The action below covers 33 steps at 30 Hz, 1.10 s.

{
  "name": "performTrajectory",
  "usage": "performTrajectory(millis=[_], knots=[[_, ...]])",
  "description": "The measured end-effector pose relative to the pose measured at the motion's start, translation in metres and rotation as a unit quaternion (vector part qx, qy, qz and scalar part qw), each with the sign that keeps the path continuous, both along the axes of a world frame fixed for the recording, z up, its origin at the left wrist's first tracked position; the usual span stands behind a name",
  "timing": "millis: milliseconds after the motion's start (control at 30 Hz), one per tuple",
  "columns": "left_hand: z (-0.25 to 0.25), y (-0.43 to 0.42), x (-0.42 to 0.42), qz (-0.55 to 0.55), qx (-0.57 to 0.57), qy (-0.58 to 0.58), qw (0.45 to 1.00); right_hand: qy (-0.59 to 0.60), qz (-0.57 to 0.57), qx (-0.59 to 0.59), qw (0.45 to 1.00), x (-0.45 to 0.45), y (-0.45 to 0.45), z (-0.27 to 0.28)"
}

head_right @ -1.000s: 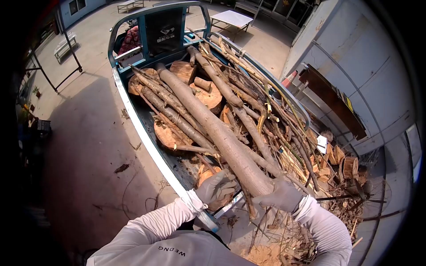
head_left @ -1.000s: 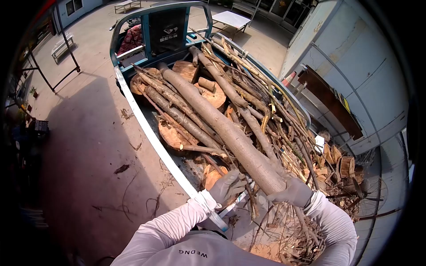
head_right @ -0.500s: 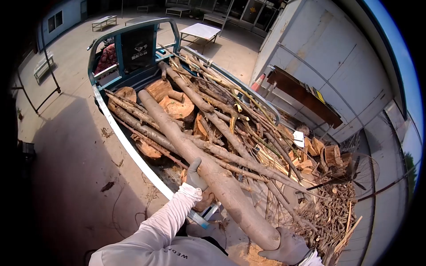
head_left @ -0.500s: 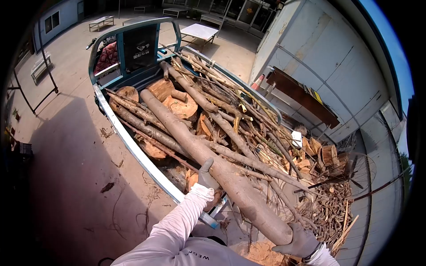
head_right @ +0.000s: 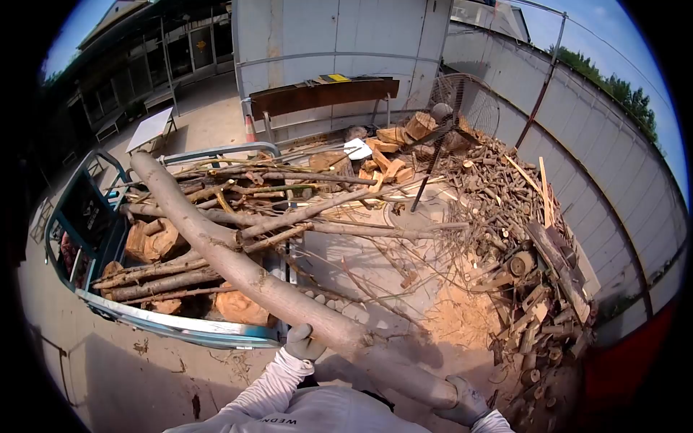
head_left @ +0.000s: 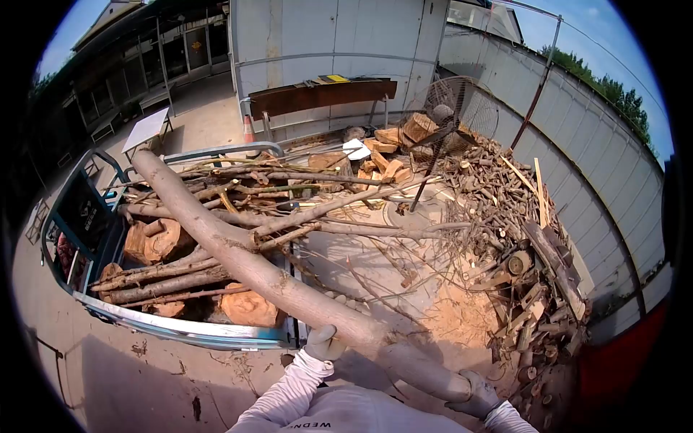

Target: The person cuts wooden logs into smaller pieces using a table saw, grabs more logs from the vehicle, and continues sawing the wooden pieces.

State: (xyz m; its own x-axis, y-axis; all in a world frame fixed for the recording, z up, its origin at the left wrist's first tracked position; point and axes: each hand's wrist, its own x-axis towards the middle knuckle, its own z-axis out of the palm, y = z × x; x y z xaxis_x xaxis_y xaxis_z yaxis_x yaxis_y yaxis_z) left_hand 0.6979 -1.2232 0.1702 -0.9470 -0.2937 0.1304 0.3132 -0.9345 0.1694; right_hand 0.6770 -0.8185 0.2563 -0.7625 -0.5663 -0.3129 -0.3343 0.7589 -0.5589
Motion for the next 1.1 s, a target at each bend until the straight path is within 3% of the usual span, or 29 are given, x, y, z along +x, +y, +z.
performTrajectory(millis=[33,100,167,233,267,367,400,467,567,633,833,933,1100], knots=[[0.003,0.026,-0.004,-0.041,-0.009,-0.002,0.999,-0.002,-0.041,-0.009,0.999,0.02,0.03,-0.013],[0.009,0.078,-0.009,-0.079,-0.115,0.017,0.99,0.027,-0.106,-0.059,0.992,0.06,0.087,-0.048],[-0.005,0.131,-0.019,-0.119,-0.245,-0.003,0.962,0.097,-0.171,-0.037,0.98,0.109,0.141,-0.07],[-0.016,0.189,-0.032,-0.198,-0.277,0.074,0.937,0.075,-0.261,-0.024,0.962,0.155,0.173,-0.065],[0.008,0.228,-0.029,-0.236,-0.233,0.023,0.943,0.055,-0.301,-0.012,0.952,0.179,0.189,-0.062],[0.04,0.318,-0.033,-0.421,-0.172,0.073,0.887,-0.063,-0.392,-0.017,0.918,0.253,0.221,-0.087],[0.029,0.341,-0.038,-0.476,-0.171,0.032,0.862,-0.101,-0.416,-0.021,0.904,0.275,0.225,-0.098],[0.021,0.396,-0.04,-0.504,-0.169,0.049,0.846,-0.058,-0.429,-0.037,0.901,0.306,0.219,-0.124],[0.017,0.47,-0.045,-0.544,-0.169,0.063,0.82,-0.019,-0.461,-0.075,0.884,0.267,0.217,-0.136],[-0.002,0.515,-0.053,-0.662,-0.129,-0.004,0.738,0.006,-0.482,-0.085,0.872,0.231,0.227,-0.133],[-0.02,0.658,-0.067,-0.741,-0.112,0.023,0.662,0.039,-0.572,-0.064,0.817,0.186,0.292,-0.117],[-0.057,0.722,-0.089,-0.816,-0.083,-0.009,0.571,0.026,-0.629,-0.026,0.777,0.176,0.326,-0.126],[-0.09,0.819,-0.119,-0.833,-0.099,-0.06,0.542,-0.037,-0.732,0.044,0.679,0.163,0.378,-0.13]])
